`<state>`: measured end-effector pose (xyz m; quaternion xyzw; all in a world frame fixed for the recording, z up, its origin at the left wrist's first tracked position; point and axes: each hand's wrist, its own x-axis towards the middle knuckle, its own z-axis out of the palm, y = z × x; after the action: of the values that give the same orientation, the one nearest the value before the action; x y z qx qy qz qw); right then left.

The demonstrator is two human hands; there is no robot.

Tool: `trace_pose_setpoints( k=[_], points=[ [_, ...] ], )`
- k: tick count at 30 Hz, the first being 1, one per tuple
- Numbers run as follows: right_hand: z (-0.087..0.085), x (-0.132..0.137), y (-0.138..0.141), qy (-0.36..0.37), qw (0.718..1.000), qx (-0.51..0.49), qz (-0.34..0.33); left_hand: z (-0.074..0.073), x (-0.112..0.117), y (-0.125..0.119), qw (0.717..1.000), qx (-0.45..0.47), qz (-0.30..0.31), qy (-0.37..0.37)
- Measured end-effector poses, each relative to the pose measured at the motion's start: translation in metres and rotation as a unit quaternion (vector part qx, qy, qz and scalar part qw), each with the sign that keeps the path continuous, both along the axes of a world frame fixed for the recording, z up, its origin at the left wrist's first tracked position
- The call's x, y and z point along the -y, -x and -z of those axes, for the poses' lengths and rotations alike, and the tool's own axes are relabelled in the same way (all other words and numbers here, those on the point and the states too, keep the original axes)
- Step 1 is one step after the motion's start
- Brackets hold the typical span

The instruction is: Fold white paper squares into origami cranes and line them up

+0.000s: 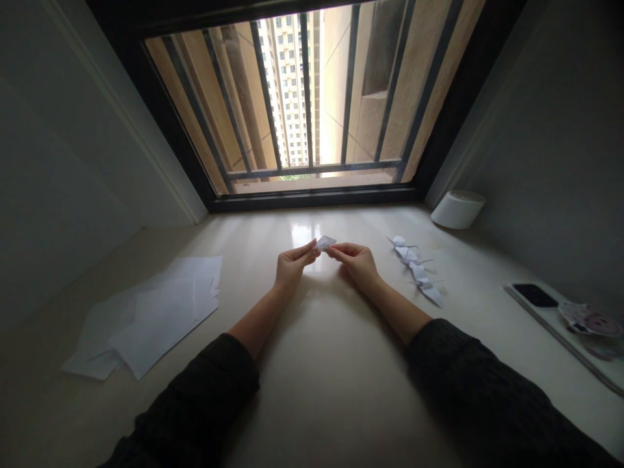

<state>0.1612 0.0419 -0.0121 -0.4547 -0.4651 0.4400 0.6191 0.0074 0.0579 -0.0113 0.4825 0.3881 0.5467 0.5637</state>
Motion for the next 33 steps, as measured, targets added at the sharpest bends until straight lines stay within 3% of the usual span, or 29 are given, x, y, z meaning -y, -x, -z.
trace_pose_setpoints(
  k=[33],
  points=[
    [0.007,-0.0055,-0.0007,0.004,0.996,-0.082,-0.03,0.0028,-0.0003,-0.0008,1.0,-0.007,-0.018,-0.025]
  ],
)
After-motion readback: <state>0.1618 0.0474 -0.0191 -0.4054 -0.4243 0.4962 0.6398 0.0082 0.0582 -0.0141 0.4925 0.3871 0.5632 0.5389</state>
